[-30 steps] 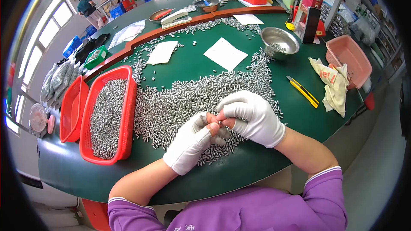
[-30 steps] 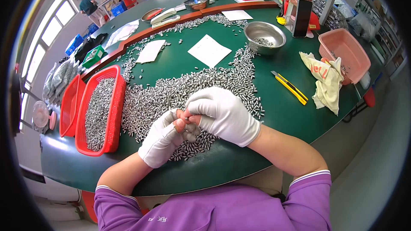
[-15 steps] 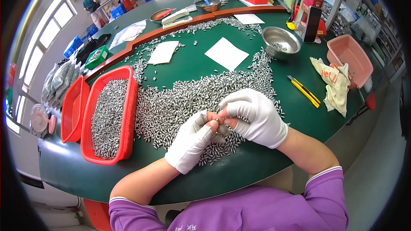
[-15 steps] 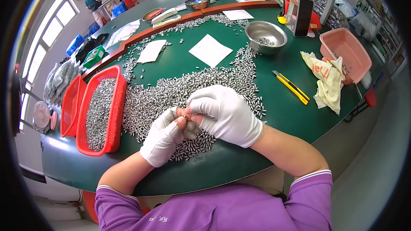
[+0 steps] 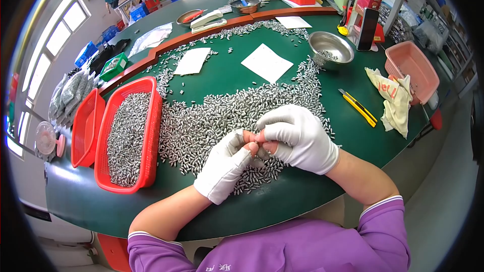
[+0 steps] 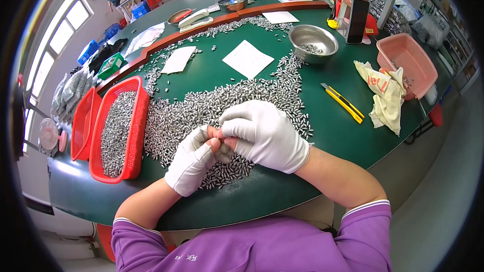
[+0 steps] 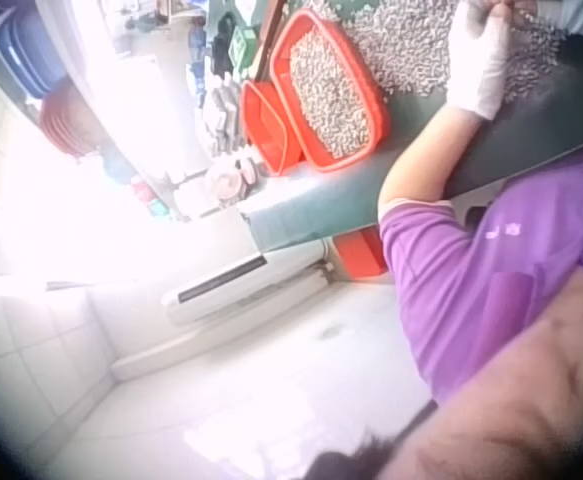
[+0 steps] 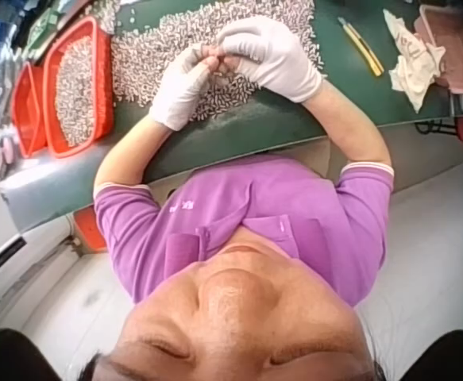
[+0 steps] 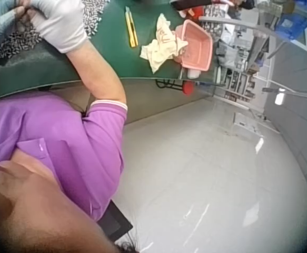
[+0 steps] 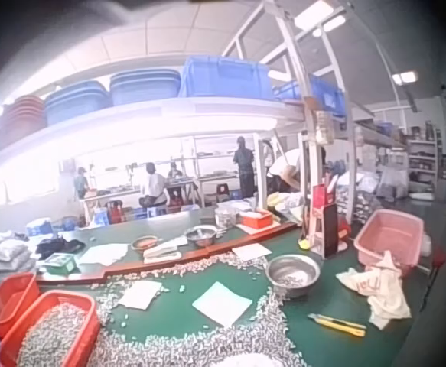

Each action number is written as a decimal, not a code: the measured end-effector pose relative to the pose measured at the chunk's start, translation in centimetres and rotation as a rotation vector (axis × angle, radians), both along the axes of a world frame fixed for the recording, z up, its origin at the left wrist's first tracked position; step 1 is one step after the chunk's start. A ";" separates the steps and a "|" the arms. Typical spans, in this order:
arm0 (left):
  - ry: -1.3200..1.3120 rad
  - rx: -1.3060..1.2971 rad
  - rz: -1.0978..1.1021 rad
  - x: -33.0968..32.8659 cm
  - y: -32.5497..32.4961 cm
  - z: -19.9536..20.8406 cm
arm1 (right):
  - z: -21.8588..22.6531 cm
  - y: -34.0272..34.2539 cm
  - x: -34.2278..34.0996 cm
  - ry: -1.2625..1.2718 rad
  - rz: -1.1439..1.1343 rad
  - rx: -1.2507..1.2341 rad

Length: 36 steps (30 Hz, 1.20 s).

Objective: Sorting and inspecting small metal components on an industrial workbench.

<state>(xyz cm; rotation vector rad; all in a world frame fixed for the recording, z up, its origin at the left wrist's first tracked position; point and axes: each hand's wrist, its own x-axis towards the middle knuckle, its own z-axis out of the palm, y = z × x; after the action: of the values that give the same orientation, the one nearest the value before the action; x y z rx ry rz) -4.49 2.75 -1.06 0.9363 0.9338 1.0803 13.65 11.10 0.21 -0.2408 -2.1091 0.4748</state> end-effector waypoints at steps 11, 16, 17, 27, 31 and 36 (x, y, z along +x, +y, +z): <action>0.581 0.738 -0.026 0.8 -0.3 0.1 | -0.8 4.0 2.6 -0.040 -0.536 0.013; 0.922 1.201 -0.163 2.8 -1.0 0.5 | 1.7 6.2 8.0 0.003 -0.994 -0.006; 0.955 1.200 -0.190 3.0 -1.4 0.4 | 2.3 5.8 9.7 -0.114 -1.049 -0.141; 1.063 1.134 -0.245 4.4 -3.2 0.2 | -3.2 3.3 17.3 -0.495 -1.260 -0.343; 1.136 1.085 -0.236 4.5 -3.6 0.3 | -1.5 -2.0 15.9 -0.010 -1.050 -0.472; 1.141 1.024 -0.270 4.3 -3.4 0.2 | -1.3 -14.2 12.6 -0.309 -0.653 -0.402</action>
<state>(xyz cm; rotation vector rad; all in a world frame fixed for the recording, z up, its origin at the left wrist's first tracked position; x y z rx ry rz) -0.17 -0.60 -0.88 2.6067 1.0533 0.6916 26.23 -3.11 -1.07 -1.2549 -2.0499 0.4755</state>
